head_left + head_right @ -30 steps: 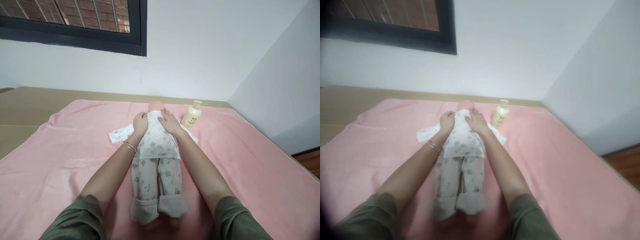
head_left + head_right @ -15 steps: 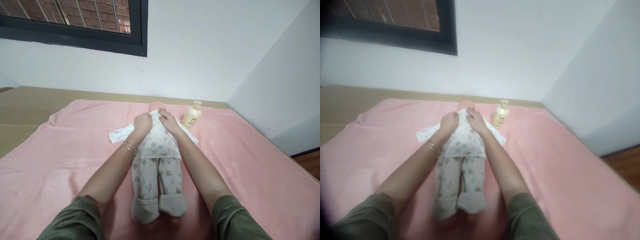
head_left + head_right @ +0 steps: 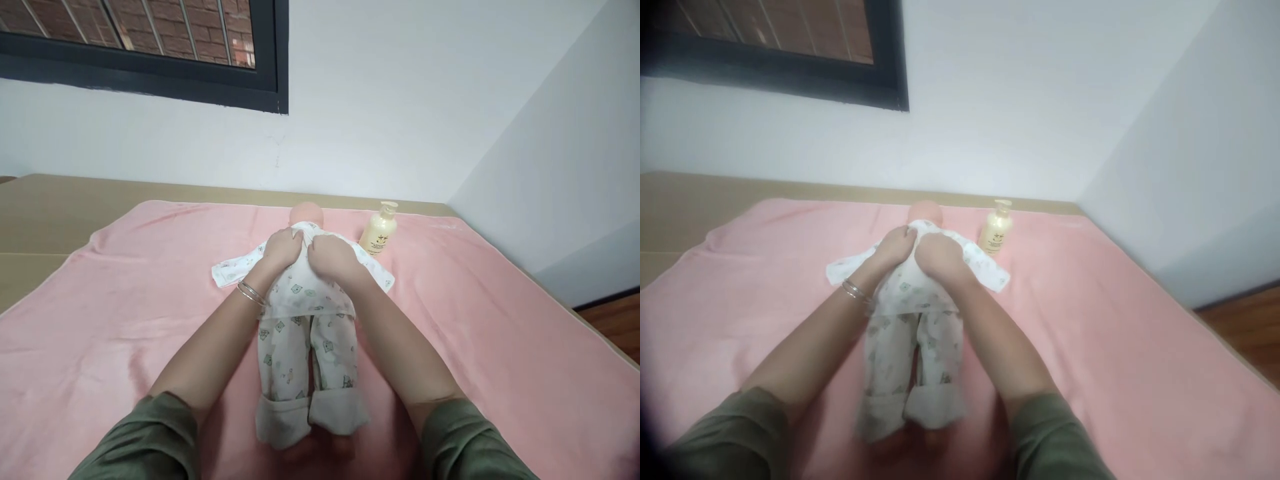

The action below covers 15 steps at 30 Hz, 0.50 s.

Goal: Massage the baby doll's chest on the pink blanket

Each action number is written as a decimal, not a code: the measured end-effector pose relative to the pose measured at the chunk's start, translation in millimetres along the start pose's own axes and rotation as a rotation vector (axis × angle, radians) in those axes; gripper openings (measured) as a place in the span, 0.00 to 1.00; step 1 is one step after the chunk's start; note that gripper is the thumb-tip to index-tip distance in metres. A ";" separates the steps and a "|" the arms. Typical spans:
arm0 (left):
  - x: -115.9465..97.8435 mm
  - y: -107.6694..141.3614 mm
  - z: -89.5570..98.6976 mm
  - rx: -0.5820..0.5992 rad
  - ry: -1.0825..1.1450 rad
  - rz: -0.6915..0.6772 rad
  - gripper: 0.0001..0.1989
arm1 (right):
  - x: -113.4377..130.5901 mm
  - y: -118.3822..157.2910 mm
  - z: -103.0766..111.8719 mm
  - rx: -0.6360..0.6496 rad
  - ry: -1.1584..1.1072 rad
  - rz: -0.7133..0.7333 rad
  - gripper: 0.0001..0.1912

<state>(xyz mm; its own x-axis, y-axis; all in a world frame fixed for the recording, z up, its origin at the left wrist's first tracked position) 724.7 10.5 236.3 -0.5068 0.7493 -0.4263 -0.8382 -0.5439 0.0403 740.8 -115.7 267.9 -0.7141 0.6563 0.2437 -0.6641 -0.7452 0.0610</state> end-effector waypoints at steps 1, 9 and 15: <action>-2.3 4.1 0.2 -0.004 -0.024 0.014 0.28 | -7.8 -5.5 -1.0 -0.035 -0.020 0.009 0.21; -33.8 38.9 -7.9 -0.100 -0.175 -0.105 0.24 | -58.8 -43.0 -18.9 -0.170 -0.173 0.003 0.29; -0.6 -6.7 -8.6 -0.078 0.073 0.025 0.26 | -10.9 -19.0 -16.4 -0.087 0.226 0.126 0.18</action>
<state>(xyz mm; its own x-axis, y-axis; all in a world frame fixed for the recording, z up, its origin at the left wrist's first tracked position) 732.4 10.5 228.5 -0.5089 0.7071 -0.4909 -0.8058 -0.5919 -0.0172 757.7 -106.8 248.2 -0.8174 0.5757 0.0211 -0.5761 -0.8163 -0.0416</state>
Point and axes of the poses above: each hand's wrist, its own y-axis away from the middle knuckle, its own z-axis out of the back of the hand, x = y × z, the point moved 3 cm from there along -y, towards the middle knuckle, and after that the axes turned 11 degrees about z, right-handed, at the moved point
